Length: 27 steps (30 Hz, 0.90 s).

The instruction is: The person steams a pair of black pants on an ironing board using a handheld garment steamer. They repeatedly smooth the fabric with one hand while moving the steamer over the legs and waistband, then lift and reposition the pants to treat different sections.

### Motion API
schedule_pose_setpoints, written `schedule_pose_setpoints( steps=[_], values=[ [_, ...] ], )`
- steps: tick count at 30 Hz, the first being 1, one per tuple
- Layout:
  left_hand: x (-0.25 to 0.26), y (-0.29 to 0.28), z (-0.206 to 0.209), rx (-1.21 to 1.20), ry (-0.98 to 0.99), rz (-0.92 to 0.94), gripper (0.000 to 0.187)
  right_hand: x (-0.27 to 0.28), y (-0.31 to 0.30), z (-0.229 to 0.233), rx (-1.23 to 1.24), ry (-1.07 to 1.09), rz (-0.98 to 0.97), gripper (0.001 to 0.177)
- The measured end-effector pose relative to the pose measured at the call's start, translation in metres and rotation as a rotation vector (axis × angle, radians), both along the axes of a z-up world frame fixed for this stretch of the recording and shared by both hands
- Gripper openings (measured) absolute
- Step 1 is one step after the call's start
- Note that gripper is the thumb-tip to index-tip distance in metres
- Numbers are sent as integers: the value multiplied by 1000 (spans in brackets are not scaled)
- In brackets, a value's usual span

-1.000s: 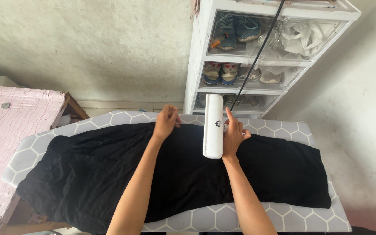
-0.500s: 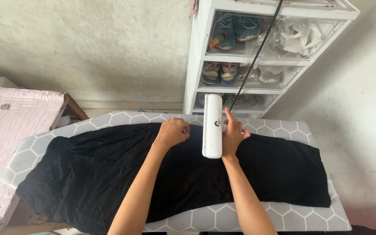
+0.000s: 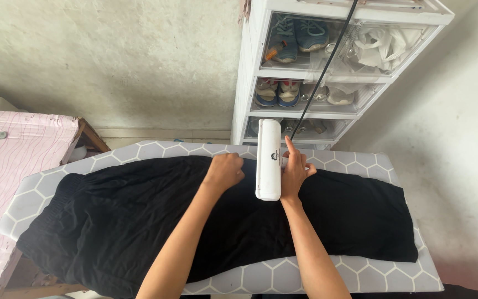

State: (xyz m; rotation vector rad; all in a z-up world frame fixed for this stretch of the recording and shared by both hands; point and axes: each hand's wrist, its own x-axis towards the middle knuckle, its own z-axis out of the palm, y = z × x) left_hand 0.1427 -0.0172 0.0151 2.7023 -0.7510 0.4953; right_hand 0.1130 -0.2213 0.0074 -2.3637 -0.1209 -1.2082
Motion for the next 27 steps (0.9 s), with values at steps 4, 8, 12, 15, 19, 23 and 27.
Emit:
schedule_pose_setpoints(
  steps=[4, 8, 12, 15, 19, 23, 27],
  values=[
    [0, 18, 9, -203, 180, 7, 10, 0, 1, 0, 2, 9, -7, 61],
    [2, 32, 18, -256, 227, 47, 10, 0, 0, 0, 4, 19, -4, 64],
    [5, 43, 23, -284, 181, 100, 12, 1, -1, -1, -9, 25, 10, 67],
    [9, 58, 23, -311, 139, 167, 13, 0, -2, -2, -2, 45, -2, 67],
    [18, 64, 12, -543, 243, 247, 17, 1, -2, -2, -7, 46, -5, 66],
    [25, 61, -3, -356, -207, 243, 74, 0, -2, -2, -15, 28, -4, 65],
    [22, 70, -2, -480, 46, 172, 95, 1, -2, -2, 5, 21, -21, 62]
  ],
)
